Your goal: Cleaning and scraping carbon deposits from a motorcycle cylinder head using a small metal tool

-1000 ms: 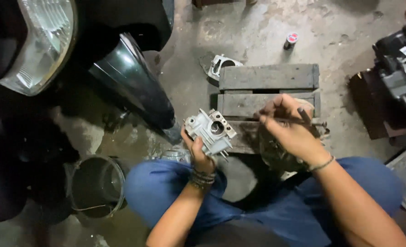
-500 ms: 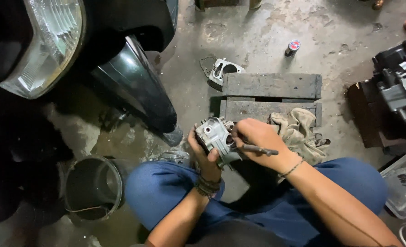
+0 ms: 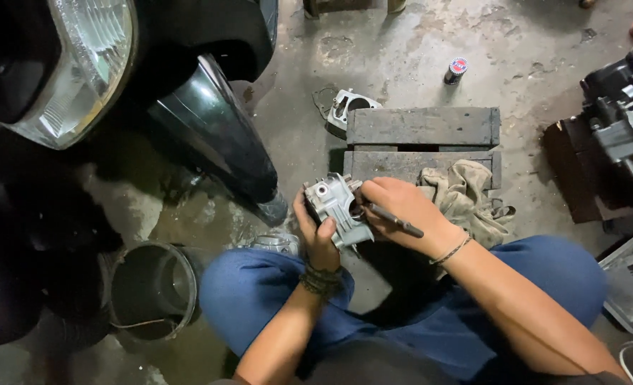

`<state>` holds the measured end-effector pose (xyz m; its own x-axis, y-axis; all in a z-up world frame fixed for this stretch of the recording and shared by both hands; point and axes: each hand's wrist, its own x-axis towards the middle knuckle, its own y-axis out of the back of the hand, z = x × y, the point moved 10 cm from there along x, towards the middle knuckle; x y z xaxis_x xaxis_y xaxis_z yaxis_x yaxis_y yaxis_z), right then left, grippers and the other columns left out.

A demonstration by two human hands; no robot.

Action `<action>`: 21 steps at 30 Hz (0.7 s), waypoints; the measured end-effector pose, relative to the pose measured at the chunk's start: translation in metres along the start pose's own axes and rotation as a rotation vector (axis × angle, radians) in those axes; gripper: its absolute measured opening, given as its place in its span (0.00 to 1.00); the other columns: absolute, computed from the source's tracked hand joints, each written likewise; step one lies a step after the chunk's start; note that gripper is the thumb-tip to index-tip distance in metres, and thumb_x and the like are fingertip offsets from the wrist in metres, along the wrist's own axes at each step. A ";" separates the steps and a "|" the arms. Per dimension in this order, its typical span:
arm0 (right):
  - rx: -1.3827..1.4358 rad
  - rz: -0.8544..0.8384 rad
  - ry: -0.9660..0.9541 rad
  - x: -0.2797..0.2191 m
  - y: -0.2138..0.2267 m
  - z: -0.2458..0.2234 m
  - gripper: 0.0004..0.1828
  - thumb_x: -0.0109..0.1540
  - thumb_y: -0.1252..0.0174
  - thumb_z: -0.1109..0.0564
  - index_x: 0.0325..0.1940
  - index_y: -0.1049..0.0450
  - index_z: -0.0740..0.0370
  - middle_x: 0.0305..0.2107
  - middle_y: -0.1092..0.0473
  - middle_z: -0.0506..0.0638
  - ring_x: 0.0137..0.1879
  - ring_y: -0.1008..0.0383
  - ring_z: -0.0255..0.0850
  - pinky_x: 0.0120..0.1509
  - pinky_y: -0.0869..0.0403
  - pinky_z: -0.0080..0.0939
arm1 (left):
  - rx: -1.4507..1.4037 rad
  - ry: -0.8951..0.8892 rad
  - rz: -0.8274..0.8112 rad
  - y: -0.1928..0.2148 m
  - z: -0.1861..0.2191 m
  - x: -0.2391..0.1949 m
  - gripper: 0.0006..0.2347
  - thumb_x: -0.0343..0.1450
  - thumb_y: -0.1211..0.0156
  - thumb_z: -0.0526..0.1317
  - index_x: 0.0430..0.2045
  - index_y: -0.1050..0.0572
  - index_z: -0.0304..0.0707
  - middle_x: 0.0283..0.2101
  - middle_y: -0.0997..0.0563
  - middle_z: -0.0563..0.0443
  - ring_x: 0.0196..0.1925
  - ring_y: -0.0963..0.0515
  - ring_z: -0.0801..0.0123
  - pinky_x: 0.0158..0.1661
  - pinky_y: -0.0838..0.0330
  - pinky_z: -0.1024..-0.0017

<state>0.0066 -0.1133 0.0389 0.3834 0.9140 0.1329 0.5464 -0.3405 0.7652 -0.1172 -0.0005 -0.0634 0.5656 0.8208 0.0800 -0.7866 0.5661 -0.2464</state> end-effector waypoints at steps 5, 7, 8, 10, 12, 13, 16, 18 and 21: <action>0.068 -0.082 -0.023 -0.003 0.005 -0.001 0.06 0.64 0.45 0.56 0.38 0.34 0.58 0.25 0.34 0.54 0.33 0.26 0.53 0.36 0.24 0.47 | -0.012 0.008 -0.015 -0.007 0.001 -0.002 0.41 0.59 0.35 0.55 0.66 0.42 0.33 0.61 0.34 0.33 0.62 0.36 0.54 0.63 0.45 0.52; 0.038 -0.046 0.032 -0.005 0.006 -0.003 0.08 0.66 0.47 0.53 0.38 0.35 0.59 0.26 0.35 0.55 0.36 0.28 0.56 0.37 0.25 0.49 | -0.017 0.025 -0.017 -0.007 0.002 -0.002 0.41 0.59 0.36 0.55 0.67 0.42 0.34 0.61 0.34 0.33 0.62 0.35 0.54 0.64 0.45 0.53; 0.020 -0.047 0.046 -0.004 0.004 -0.005 0.07 0.64 0.49 0.54 0.36 0.37 0.59 0.25 0.38 0.55 0.34 0.29 0.55 0.37 0.26 0.48 | -0.013 0.024 -0.030 -0.009 0.005 -0.002 0.40 0.60 0.36 0.55 0.66 0.42 0.33 0.60 0.34 0.33 0.62 0.36 0.54 0.63 0.45 0.53; 0.004 -0.051 0.066 -0.002 0.004 -0.009 0.06 0.63 0.50 0.56 0.34 0.38 0.58 0.24 0.40 0.54 0.33 0.31 0.54 0.37 0.27 0.47 | -0.006 0.019 -0.037 -0.007 0.003 0.001 0.40 0.61 0.37 0.54 0.66 0.42 0.33 0.60 0.33 0.32 0.62 0.36 0.55 0.63 0.45 0.54; 0.085 -0.131 -0.100 -0.004 -0.003 0.005 0.06 0.60 0.43 0.57 0.36 0.34 0.58 0.24 0.32 0.51 0.33 0.24 0.51 0.37 0.24 0.45 | 0.010 -0.026 -0.060 -0.003 -0.001 0.000 0.41 0.60 0.32 0.56 0.65 0.41 0.33 0.60 0.33 0.32 0.62 0.36 0.56 0.63 0.44 0.54; 0.082 -0.128 -0.102 -0.003 -0.002 0.006 0.06 0.60 0.43 0.57 0.36 0.34 0.58 0.24 0.32 0.51 0.33 0.24 0.51 0.37 0.24 0.45 | 0.008 -0.026 -0.063 -0.006 0.003 0.000 0.41 0.60 0.32 0.56 0.65 0.41 0.33 0.60 0.33 0.32 0.62 0.36 0.56 0.63 0.44 0.54; 0.044 -0.021 -0.031 -0.004 0.011 0.001 0.08 0.61 0.42 0.56 0.33 0.35 0.58 0.23 0.36 0.53 0.33 0.27 0.55 0.35 0.25 0.48 | -0.020 0.012 -0.056 -0.012 0.004 -0.003 0.43 0.58 0.32 0.54 0.66 0.43 0.32 0.60 0.33 0.34 0.62 0.36 0.56 0.63 0.44 0.54; 0.016 0.002 0.024 -0.003 0.014 -0.006 0.09 0.62 0.44 0.55 0.33 0.37 0.57 0.23 0.37 0.52 0.33 0.28 0.55 0.34 0.25 0.47 | -0.025 0.015 -0.056 -0.012 0.002 -0.001 0.42 0.59 0.31 0.53 0.66 0.43 0.32 0.61 0.33 0.35 0.63 0.36 0.57 0.64 0.45 0.53; 0.135 -0.033 -0.096 -0.005 0.010 0.002 0.09 0.59 0.41 0.54 0.35 0.35 0.57 0.22 0.33 0.56 0.34 0.25 0.59 0.35 0.25 0.54 | 0.010 0.037 -0.063 -0.017 0.007 0.002 0.40 0.62 0.34 0.52 0.67 0.43 0.31 0.61 0.34 0.30 0.65 0.36 0.51 0.64 0.45 0.51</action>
<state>0.0118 -0.1218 0.0451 0.4294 0.9020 0.0436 0.6522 -0.3432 0.6759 -0.1039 -0.0081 -0.0523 0.6228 0.7801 0.0597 -0.7515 0.6176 -0.2320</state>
